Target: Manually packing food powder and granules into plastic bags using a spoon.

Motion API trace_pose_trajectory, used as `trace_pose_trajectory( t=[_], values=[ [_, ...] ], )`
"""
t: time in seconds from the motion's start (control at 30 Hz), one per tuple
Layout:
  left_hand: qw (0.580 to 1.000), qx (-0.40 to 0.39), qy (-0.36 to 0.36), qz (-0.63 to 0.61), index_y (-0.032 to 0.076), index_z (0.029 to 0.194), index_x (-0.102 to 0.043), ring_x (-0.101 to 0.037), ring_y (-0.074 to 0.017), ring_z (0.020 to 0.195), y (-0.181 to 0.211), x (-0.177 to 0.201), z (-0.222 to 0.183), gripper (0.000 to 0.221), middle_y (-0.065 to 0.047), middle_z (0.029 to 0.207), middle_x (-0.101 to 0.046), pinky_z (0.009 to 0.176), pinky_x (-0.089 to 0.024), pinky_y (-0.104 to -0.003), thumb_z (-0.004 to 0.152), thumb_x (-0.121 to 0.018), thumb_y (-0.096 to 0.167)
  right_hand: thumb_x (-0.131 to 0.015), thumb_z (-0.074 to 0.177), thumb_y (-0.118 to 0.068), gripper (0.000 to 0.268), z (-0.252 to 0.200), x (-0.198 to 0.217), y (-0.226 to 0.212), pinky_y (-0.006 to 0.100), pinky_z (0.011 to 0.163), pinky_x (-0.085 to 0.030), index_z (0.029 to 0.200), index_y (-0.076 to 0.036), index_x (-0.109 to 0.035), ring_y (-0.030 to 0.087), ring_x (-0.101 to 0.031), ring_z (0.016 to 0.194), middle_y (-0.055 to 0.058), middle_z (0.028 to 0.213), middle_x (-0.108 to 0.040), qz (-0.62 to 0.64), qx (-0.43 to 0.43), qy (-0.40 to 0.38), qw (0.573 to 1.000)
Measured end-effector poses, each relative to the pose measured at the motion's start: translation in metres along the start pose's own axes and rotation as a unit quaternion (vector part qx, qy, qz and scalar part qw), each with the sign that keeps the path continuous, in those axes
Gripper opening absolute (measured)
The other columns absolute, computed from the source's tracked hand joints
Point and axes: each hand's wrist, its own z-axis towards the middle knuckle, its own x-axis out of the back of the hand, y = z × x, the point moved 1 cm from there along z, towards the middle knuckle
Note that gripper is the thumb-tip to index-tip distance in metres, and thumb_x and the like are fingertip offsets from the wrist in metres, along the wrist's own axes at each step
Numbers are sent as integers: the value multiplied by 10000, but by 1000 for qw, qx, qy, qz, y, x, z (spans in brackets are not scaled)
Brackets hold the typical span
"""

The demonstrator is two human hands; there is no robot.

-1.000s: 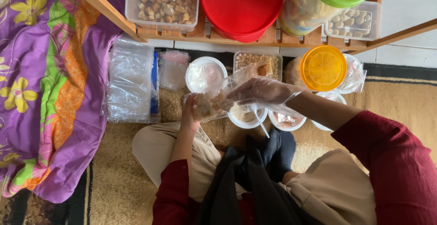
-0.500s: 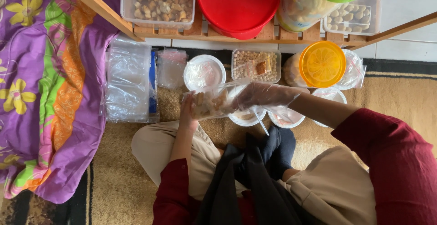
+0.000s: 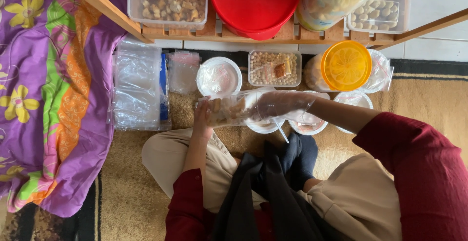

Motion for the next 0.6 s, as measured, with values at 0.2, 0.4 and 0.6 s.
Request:
trace_pose_trajectory(
  t=[0.2,0.4,0.6],
  values=[
    [1000,0,-28,-13,118,1228,-660,-687,-77,859,-8,9,5,268,38,903,-673,815,-597,-261,1062,-562,306,-580,1012,-102,332,-75,-4,-85,392,985,-513,1332,-75,-663,290,-680,1036,190,1177,-704,-30,-75,55,995],
    [998,-6,-59,-26,131,1259,-621,-677,-57,911,-20,25,23,327,75,951,-657,840,-600,-252,1086,-495,378,-565,1046,-188,399,-69,28,-78,408,884,-577,1442,-144,-599,311,-743,990,202,1125,-748,-213,-62,12,975],
    [998,-4,-60,-33,136,1271,-602,-655,-58,954,-16,22,15,320,73,958,-638,899,-553,-245,1089,-481,370,-575,1045,-280,415,-60,29,-66,381,852,-532,1460,-271,-587,251,-709,890,128,981,-779,-294,-60,-6,954]
  ],
)
